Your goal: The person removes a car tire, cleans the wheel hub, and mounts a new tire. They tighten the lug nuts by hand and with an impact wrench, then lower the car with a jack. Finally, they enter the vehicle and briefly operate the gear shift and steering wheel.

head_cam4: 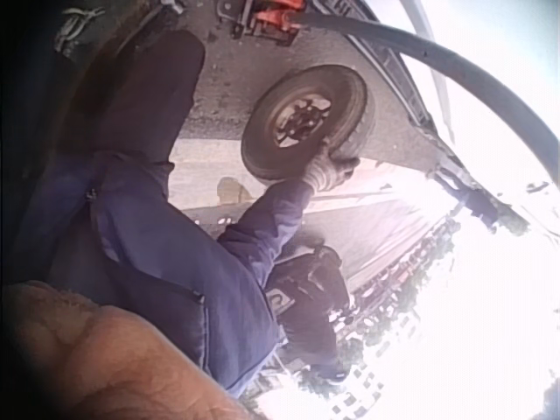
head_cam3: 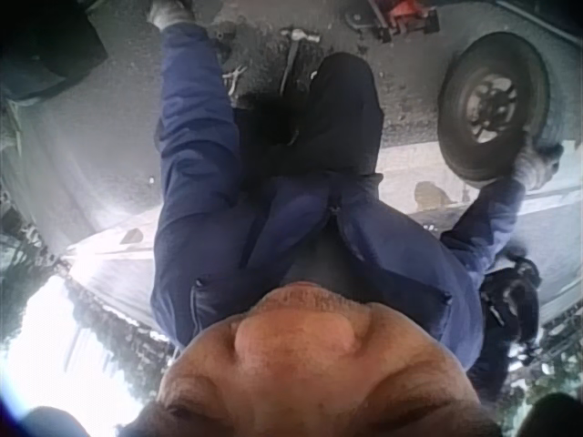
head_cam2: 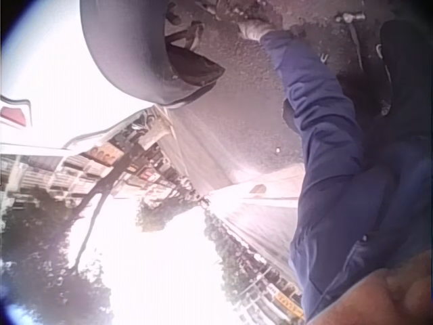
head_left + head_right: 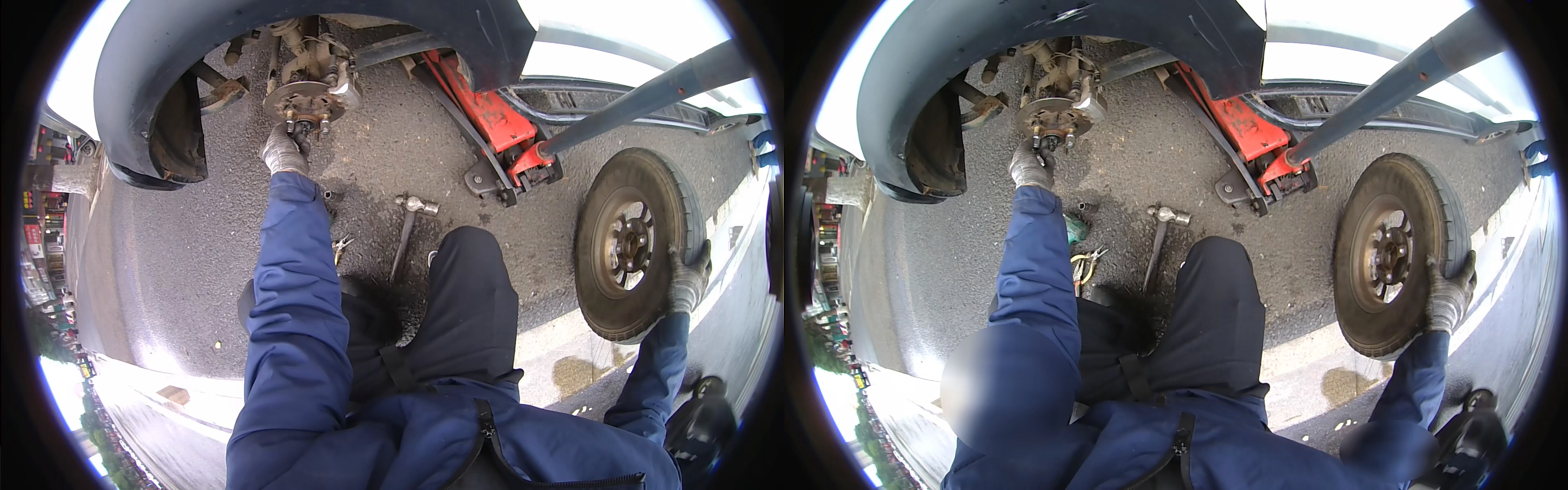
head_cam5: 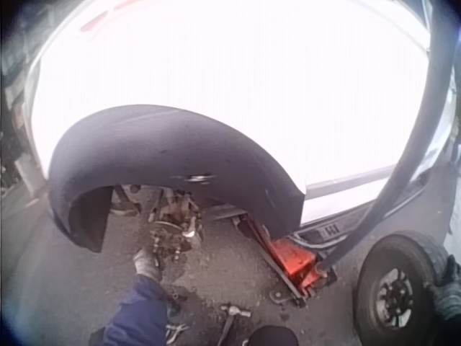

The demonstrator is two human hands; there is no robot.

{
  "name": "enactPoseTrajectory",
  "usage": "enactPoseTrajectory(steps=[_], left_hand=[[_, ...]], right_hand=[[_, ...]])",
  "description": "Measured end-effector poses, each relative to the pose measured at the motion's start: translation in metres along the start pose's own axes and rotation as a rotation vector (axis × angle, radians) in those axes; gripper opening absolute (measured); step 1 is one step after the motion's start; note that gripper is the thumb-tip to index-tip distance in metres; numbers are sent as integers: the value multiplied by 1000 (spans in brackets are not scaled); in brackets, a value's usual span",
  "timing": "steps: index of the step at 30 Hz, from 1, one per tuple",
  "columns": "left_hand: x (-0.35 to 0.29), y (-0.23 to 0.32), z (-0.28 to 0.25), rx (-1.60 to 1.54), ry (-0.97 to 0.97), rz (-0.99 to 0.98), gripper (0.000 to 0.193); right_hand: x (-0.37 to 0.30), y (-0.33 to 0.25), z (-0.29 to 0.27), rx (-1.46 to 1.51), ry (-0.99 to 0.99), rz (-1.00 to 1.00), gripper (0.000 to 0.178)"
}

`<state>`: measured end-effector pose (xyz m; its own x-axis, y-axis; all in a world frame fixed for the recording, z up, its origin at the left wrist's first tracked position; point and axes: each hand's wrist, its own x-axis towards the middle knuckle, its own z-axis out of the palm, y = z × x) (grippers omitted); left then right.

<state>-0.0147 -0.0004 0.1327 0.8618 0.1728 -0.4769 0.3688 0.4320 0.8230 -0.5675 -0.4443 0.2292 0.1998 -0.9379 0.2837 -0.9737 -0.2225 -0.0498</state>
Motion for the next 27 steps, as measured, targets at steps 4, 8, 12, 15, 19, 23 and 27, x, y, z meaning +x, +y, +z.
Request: enactPoseTrajectory(steps=[4,8,12,15,19,23,27], left_hand=[[7,-8,-2,20,156,150,14],[14,-11,-4,120,54,251,13],[11,-1,-11,-58,-139,-81,13],[7,-5,-1,-72,64,43,14],[-1,-6,3,134,82,181,13],[-5,2,-2,-14,-74,-62,9],[-4,-3,4,116,48,79,30]], right_hand=[[1,2,2,1,9,-24,94],[1,5,4,8,21,-23,93],[2,6,6,9,15,-21,93],[2,8,7,2,20,-24,94],[3,11,10,26,55,-60,94],[4,12,10,72,-1,-30,94],[3,9,9,59,-7,-19,95]])
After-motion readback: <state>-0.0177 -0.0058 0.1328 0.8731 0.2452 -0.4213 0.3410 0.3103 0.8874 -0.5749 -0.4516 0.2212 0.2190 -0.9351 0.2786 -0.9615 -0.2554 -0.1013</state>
